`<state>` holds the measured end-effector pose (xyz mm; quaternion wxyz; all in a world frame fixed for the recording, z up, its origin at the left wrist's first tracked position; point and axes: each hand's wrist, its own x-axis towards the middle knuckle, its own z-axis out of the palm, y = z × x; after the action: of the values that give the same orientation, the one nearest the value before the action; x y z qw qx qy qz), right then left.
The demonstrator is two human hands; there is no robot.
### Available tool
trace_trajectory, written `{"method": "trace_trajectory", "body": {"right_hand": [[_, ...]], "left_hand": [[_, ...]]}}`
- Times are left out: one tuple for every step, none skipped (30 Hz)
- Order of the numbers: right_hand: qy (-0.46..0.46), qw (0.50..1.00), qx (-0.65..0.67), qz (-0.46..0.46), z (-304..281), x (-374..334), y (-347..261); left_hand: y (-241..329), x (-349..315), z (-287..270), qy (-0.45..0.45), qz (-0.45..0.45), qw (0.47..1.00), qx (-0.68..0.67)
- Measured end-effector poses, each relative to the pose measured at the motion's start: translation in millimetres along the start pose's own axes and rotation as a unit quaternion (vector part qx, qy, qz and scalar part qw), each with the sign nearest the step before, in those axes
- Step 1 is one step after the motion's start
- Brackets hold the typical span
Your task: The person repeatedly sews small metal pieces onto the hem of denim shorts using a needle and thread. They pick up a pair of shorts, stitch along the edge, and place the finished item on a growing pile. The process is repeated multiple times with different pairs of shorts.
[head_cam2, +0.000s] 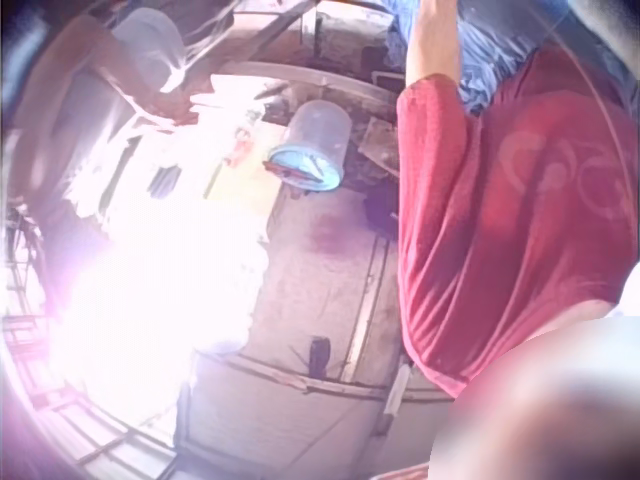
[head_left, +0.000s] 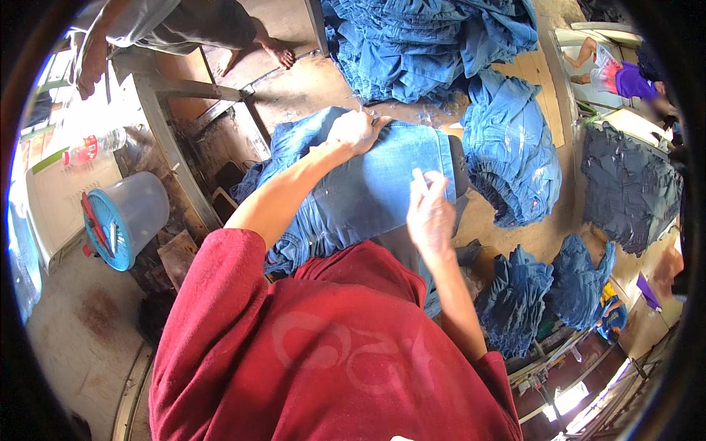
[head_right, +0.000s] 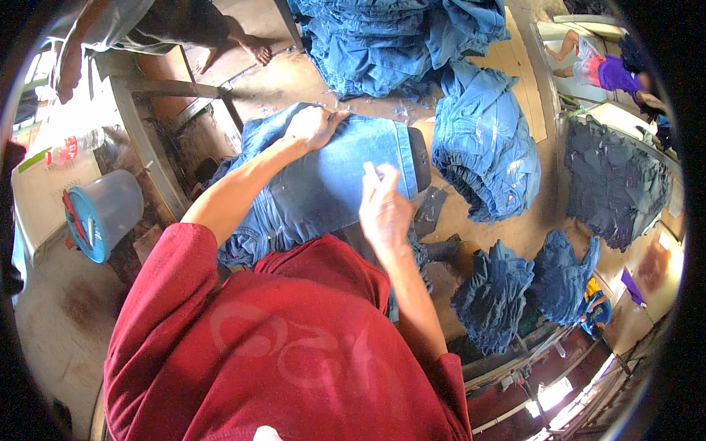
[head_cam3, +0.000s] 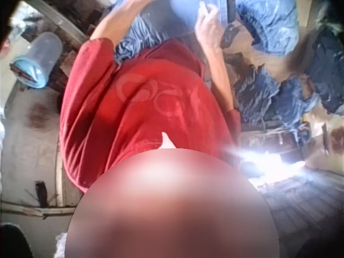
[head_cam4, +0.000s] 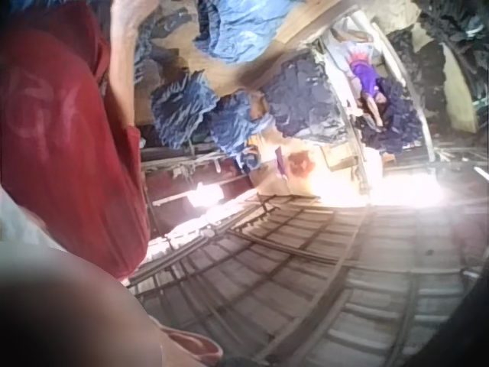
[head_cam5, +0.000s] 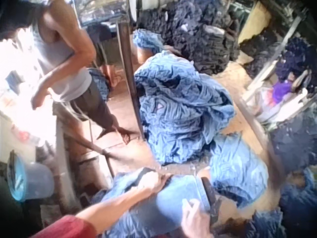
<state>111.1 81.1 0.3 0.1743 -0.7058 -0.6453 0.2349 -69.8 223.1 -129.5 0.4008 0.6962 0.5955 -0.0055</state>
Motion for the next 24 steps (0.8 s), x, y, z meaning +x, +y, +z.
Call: {"method": "trace_trajectory", "body": {"right_hand": [[-0.053,0.998,-0.008,0.032,7,-9,-12],[-0.084,0.996,-0.004,0.028,13,-15,-20],[-0.053,0.998,-0.003,-0.032,20,-17,-26],[-0.024,0.996,0.004,-0.085,26,-19,-31],[0.008,0.996,0.018,-0.091,31,-20,-35],[0.027,0.994,0.006,-0.107,34,-20,-37],[0.038,0.992,-0.011,-0.116,36,-19,-38],[0.048,0.991,-0.028,-0.125,37,-18,-39],[0.064,0.987,-0.048,-0.142,38,-17,-40],[0.069,0.985,-0.055,-0.146,39,-15,-41],[0.074,0.983,-0.061,-0.154,40,-13,-43],[0.088,0.98,-0.063,-0.167,41,-11,-44],[0.073,0.982,-0.07,-0.161,43,-9,-45],[0.068,0.982,-0.073,-0.161,44,-6,-46],[0.056,0.983,-0.079,-0.154,45,-4,-46],[0.053,0.983,-0.082,-0.156,46,-4,-46],[0.045,0.983,-0.087,-0.154,46,-4,-45],[0.029,0.984,-0.093,-0.148,47,-6,-43],[0.036,0.983,-0.09,-0.155,46,-10,-40],[0.034,0.983,-0.088,-0.16,44,-17,-37],[0.029,0.982,-0.086,-0.164,42,-24,-33],[0.037,0.981,-0.081,-0.17,41,-32,-28],[0.038,0.981,-0.075,-0.173,40,-40,-23],[0.031,0.982,-0.071,-0.171,38,-49,-19]], "left_hand": [[-1,1,2,-0.016,-0.016,1.0,0.002],[-1,0,4,-0.006,-0.025,1.0,-0.008],[-2,0,5,0.007,-0.028,0.999,-0.018],[-2,-1,6,0.019,-0.031,0.999,-0.028],[-2,-2,7,0.024,-0.028,0.999,-0.026],[-2,-2,7,0.028,-0.023,0.999,-0.023],[-1,-3,8,0.045,-0.017,0.999,-0.02],[0,-3,7,0.046,-0.015,0.999,-0.013],[1,-4,7,0.057,-0.013,0.998,-0.006],[2,-5,6,0.073,-0.006,0.997,-0.003],[3,-5,5,0.072,-0.011,0.997,0.001],[4,-6,5,0.074,-0.013,0.997,0.001],[5,-6,3,0.076,-0.015,0.997,0.001],[6,-6,2,0.07,-0.018,0.997,0.007],[6,-6,1,0.063,-0.021,0.998,0.012],[7,-6,0,0.053,-0.029,0.998,0.017],[7,-5,-1,0.045,-0.033,0.998,0.023],[8,-4,-3,0.034,-0.041,0.998,0.029],[8,-5,-4,0.028,-0.045,0.998,0.034],[9,-6,-4,0.034,-0.044,0.998,0.028],[9,-6,-5,0.047,-0.037,0.998,0.021],[9,-7,-5,0.06,-0.031,0.998,0.015],[10,-8,-5,0.053,-0.034,0.998,0.016],[9,-8,-5,0.045,-0.035,0.998,0.017]]}}
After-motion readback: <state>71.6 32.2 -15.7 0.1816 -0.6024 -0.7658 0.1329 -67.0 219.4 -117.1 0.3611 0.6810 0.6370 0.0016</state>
